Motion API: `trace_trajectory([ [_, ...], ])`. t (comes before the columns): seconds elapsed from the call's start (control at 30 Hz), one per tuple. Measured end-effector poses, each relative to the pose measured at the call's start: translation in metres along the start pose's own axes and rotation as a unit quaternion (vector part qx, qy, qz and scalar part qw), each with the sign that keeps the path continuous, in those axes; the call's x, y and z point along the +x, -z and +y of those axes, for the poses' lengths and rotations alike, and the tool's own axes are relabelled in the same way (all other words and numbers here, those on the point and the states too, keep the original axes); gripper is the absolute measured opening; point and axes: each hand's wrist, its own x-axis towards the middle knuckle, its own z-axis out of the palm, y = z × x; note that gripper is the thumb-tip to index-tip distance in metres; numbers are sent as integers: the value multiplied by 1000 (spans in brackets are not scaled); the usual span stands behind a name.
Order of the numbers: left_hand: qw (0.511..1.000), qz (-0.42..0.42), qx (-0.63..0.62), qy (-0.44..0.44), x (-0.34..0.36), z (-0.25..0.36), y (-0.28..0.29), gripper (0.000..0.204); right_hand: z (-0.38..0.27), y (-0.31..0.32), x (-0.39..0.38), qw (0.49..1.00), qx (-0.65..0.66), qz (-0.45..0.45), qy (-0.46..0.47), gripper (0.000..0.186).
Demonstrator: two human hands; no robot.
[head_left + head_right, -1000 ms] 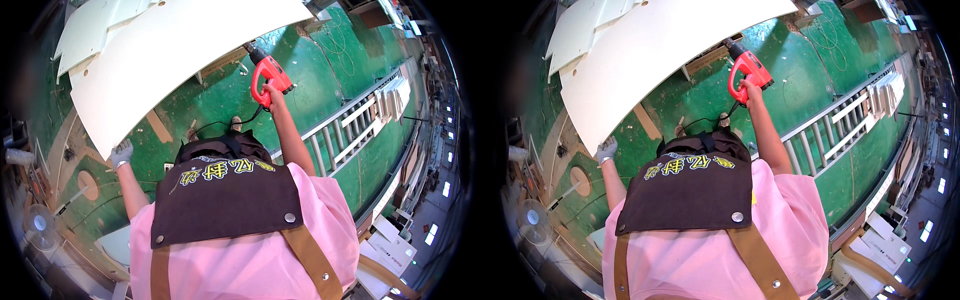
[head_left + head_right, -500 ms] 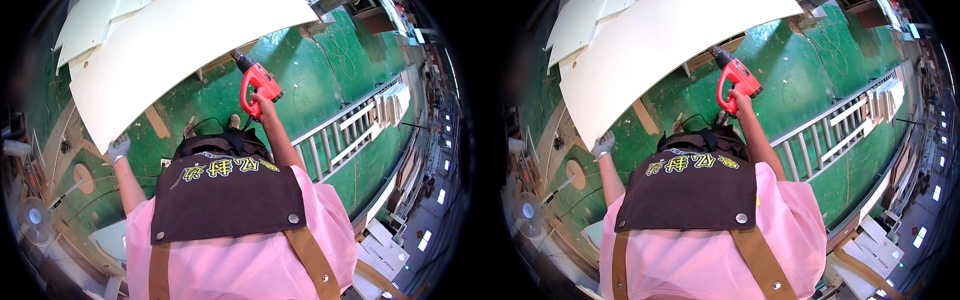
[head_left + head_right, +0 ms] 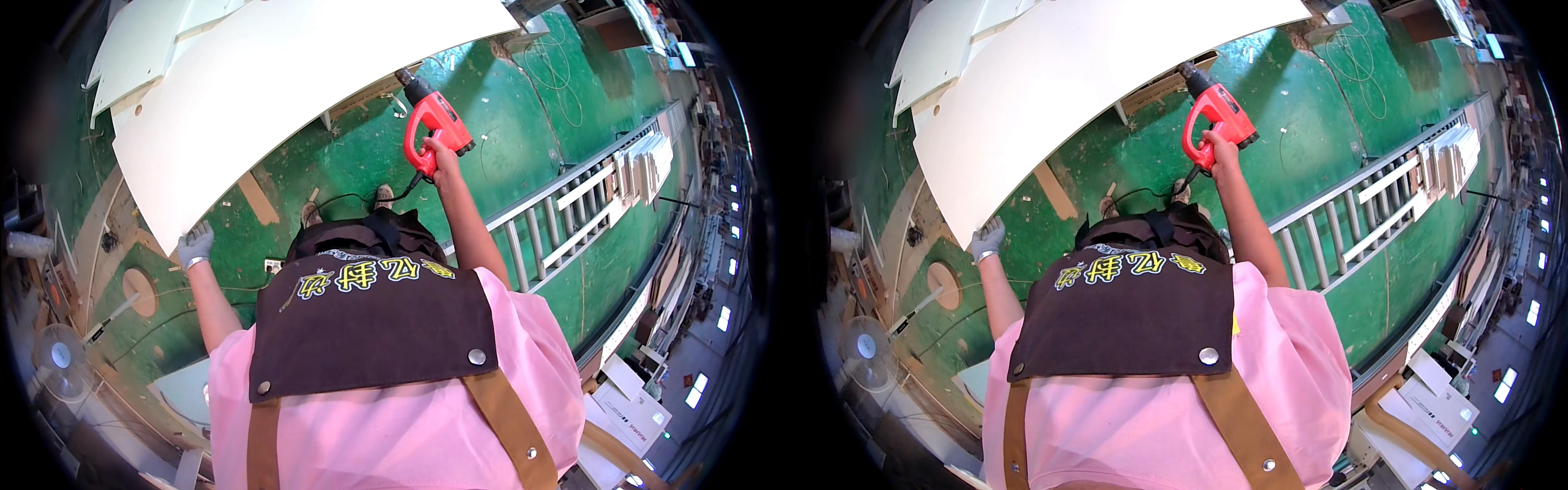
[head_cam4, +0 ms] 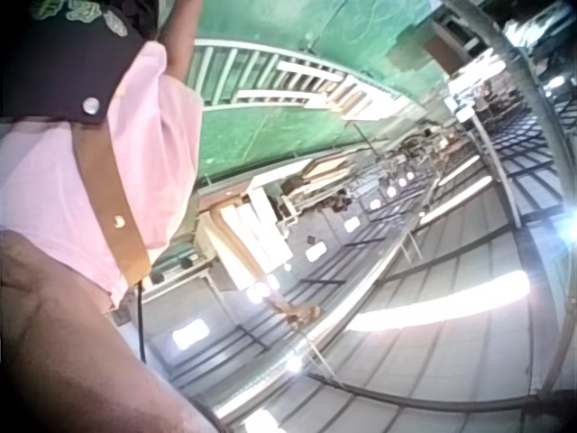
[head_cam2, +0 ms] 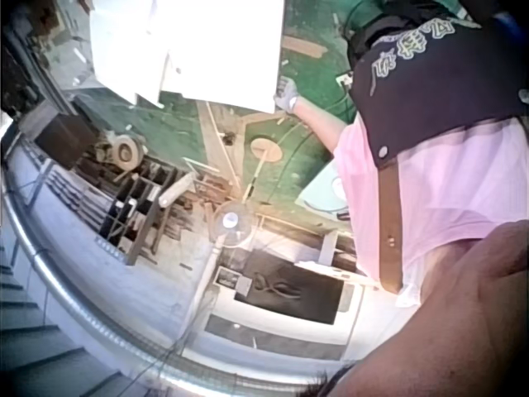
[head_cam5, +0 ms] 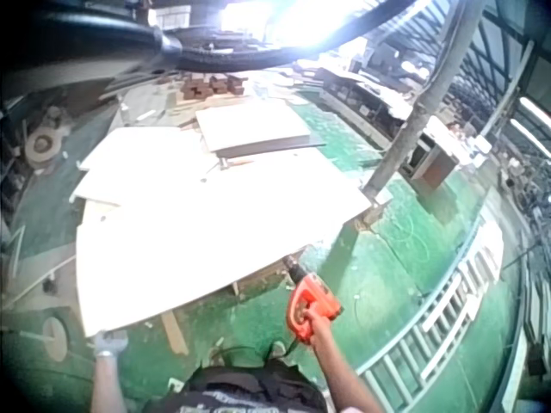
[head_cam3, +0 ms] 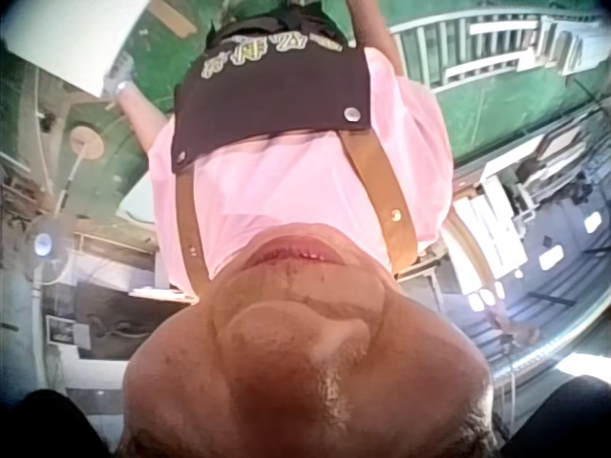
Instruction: The person uses a red heat gun to apply heat to the edge of a large white board, then peels off a strip of edge banding with their gloved hand. They repeat this process along the edge of the board.
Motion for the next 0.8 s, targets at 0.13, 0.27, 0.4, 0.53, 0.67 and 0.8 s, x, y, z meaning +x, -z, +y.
trace_trajectory([
  [0.13, 1000, 15, 6, -15, 1, -3, -1, 37, -16, 7, 18, 1000, -1, 21, 21, 10],
  [0.27, 1000, 9, 4, -11, -2, -4, 0, 41, -27, 14, 31, 999, 5, 31, 23, 9],
  [0.4, 1000, 3, 10, -13, -3, -2, 1, 44, -31, 18, 40, 999, 12, 28, 31, 10],
  [0.53, 999, 17, 17, -21, -6, -6, 0, 42, -36, 19, 43, 998, 11, 37, 40, 10],
  [0.67, 1000, 13, 13, -16, 1, 0, 4, 40, -38, 19, 42, 999, -16, 32, 34, 10],
  [0.8, 1000, 10, 12, -14, 6, 3, 7, 37, -36, 22, 37, 999, -5, 29, 19, 9],
])
